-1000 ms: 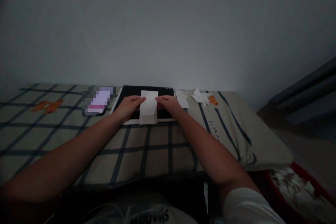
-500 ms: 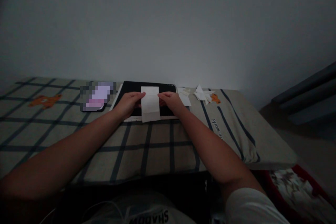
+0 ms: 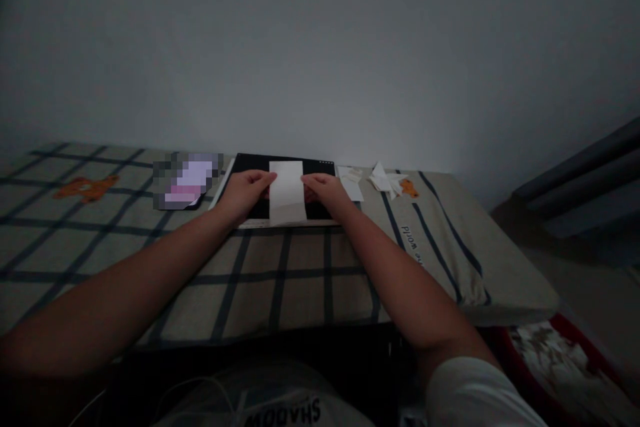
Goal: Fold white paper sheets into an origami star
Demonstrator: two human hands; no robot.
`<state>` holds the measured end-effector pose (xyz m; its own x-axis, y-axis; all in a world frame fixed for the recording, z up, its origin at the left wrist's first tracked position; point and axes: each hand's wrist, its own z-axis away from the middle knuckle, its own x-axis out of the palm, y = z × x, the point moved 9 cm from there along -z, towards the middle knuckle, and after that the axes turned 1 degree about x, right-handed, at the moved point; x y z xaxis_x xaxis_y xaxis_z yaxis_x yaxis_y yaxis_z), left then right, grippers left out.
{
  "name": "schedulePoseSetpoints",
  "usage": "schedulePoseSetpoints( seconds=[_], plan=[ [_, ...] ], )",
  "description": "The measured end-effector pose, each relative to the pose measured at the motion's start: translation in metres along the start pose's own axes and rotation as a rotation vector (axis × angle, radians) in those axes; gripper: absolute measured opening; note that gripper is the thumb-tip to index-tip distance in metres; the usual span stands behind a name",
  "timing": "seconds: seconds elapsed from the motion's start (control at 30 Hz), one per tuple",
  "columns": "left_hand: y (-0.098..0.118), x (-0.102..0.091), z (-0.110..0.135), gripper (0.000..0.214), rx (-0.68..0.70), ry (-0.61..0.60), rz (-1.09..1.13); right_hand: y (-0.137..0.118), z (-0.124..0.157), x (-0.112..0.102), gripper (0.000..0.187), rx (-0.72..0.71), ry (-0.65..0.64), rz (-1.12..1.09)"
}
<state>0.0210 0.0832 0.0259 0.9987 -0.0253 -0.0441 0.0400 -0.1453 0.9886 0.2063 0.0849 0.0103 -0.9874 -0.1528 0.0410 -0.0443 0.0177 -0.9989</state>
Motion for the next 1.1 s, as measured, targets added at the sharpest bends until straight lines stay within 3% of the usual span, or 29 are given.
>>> schedulePoseSetpoints(
  seconds=[0.23, 0.4, 0.57, 0.83, 1.1],
  plan=[
    [0.001, -0.002, -0.001, 0.029, 0.008, 0.019, 0.048, 0.003, 0.0, 0.0, 0.021, 0.011, -0.014, 0.023],
    [-0.008, 0.011, 0.003, 0.033, -0.121, -0.135, 0.172, 0.001, -0.002, -0.011, 0.022, -0.025, 0.081, 0.023],
    [-0.013, 0.021, 0.007, 0.025, -0.199, -0.262, 0.111, 0.0, -0.005, -0.021, 0.023, -0.052, 0.153, -0.006],
    [-0.006, 0.011, 0.004, 0.018, -0.11, -0.164, -0.039, -0.005, -0.004, -0.017, 0.027, -0.082, 0.129, -0.008],
    [-0.007, 0.008, 0.001, 0.019, -0.102, -0.119, 0.06, -0.003, -0.004, -0.012, 0.023, -0.08, 0.072, 0.04]
  ],
)
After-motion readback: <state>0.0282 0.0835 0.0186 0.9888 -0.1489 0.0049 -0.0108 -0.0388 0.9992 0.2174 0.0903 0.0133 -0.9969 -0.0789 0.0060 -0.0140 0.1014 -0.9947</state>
